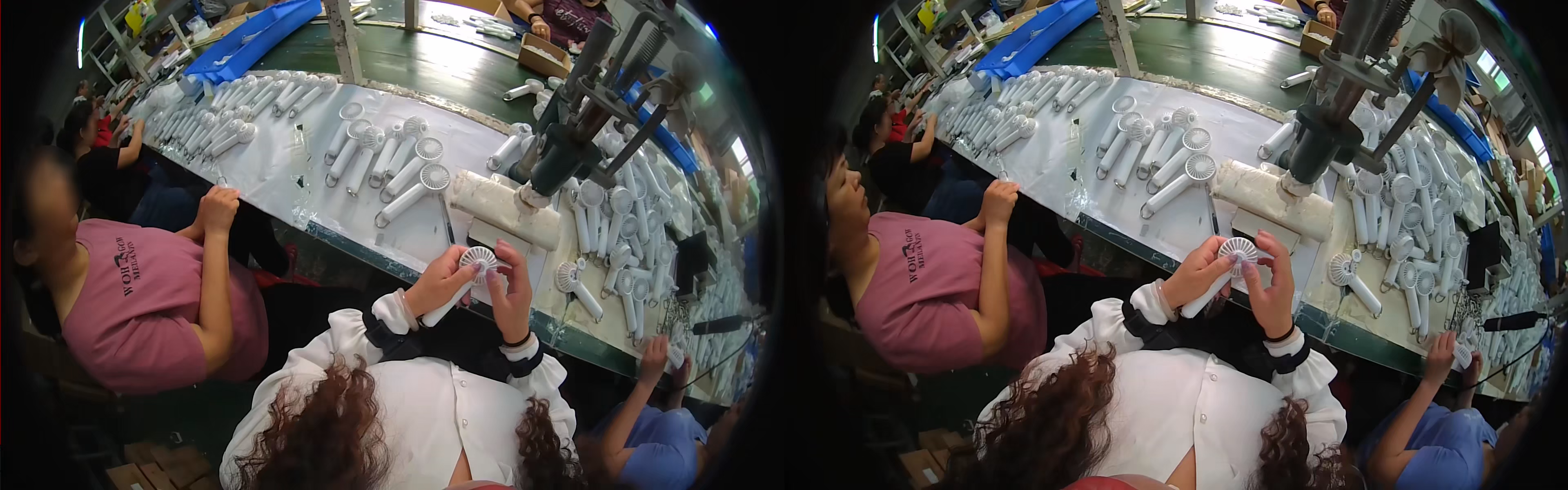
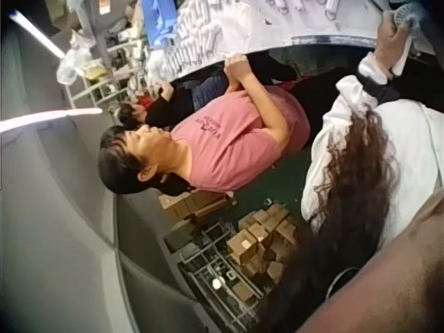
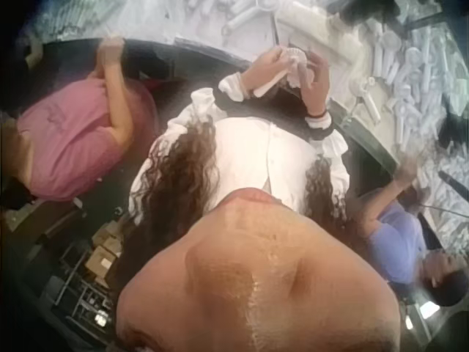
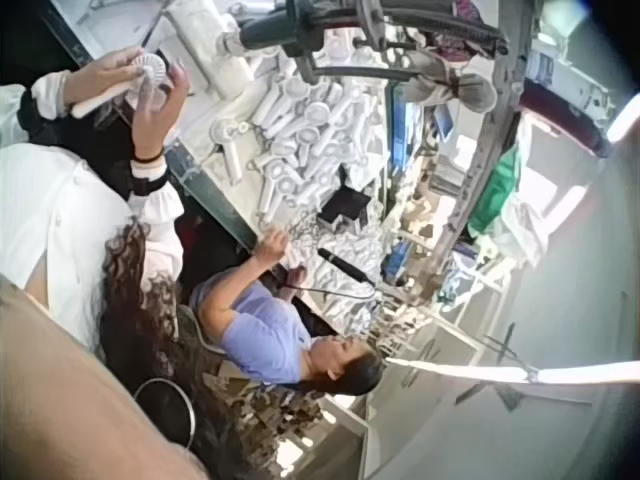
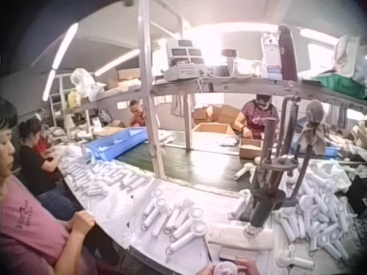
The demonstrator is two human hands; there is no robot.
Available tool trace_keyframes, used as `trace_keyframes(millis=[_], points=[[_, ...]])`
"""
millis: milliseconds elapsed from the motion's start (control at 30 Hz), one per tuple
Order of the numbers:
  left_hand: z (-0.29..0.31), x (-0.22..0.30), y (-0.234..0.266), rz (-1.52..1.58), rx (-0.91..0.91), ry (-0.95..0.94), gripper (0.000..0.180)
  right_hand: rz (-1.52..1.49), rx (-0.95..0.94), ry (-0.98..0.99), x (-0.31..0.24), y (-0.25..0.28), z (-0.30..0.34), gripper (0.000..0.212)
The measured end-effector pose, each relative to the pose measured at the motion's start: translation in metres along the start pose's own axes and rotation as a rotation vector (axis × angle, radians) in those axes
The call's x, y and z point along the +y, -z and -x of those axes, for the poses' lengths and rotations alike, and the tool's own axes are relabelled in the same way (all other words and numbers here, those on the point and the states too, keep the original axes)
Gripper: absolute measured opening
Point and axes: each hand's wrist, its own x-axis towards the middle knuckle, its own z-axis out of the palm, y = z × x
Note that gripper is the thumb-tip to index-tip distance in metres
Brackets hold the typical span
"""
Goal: Assembling small handheld fans by connecting components on an assembly line.
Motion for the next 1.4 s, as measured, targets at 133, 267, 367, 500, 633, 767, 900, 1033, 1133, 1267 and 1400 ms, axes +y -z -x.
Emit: trace_keyframes(millis=[133,267,367,500,633,767,900,1033,1133,1267,1400], points=[[0.002,-0.004,-0.005,-0.133,-0.001,-0.131,0.026,-0.653,-0.128,-0.491,0.0,-0.001,0.002,0.032],[0.001,0.003,-0.013,-0.245,0.044,-0.13,0.03,-0.7,-0.082,-0.545,0.005,-0.005,0.007,0.034],[0.008,0.007,-0.015,-0.235,0.071,-0.105,0.032,-0.554,-0.108,-0.495,0.006,-0.005,0.007,0.037],[0.01,0.003,-0.013,-0.229,0.076,-0.097,0.032,-0.736,-0.108,-0.588,-0.006,-0.006,0.005,0.035],[0.0,-0.004,-0.015,-0.215,0.102,-0.101,0.032,-0.501,-0.068,-0.446,0.011,-0.008,0.006,0.035],[0.009,0.019,-0.011,-0.09,0.013,0.023,0.042,-0.742,-0.078,-0.641,0.018,-0.008,-0.008,0.035],[0.019,0.024,-0.017,0.076,-0.044,0.02,0.059,-0.984,0.044,-0.703,0.019,0.002,-0.016,0.033],[0.031,0.015,-0.02,-0.119,-0.154,0.076,0.066,-0.89,0.078,-0.651,0.019,0.009,-0.009,0.035],[0.032,0.007,-0.024,-0.249,-0.104,0.005,0.066,-0.707,0.088,-0.576,0.018,0.008,-0.007,0.037],[0.023,-0.001,-0.018,-0.211,-0.039,-0.01,0.057,-0.594,0.048,-0.561,0.016,0.02,-0.006,0.038],[-0.005,0.008,-0.017,-0.295,0.057,0.022,0.043,-0.28,0.287,-0.231,0.002,0.065,-0.031,0.032]])
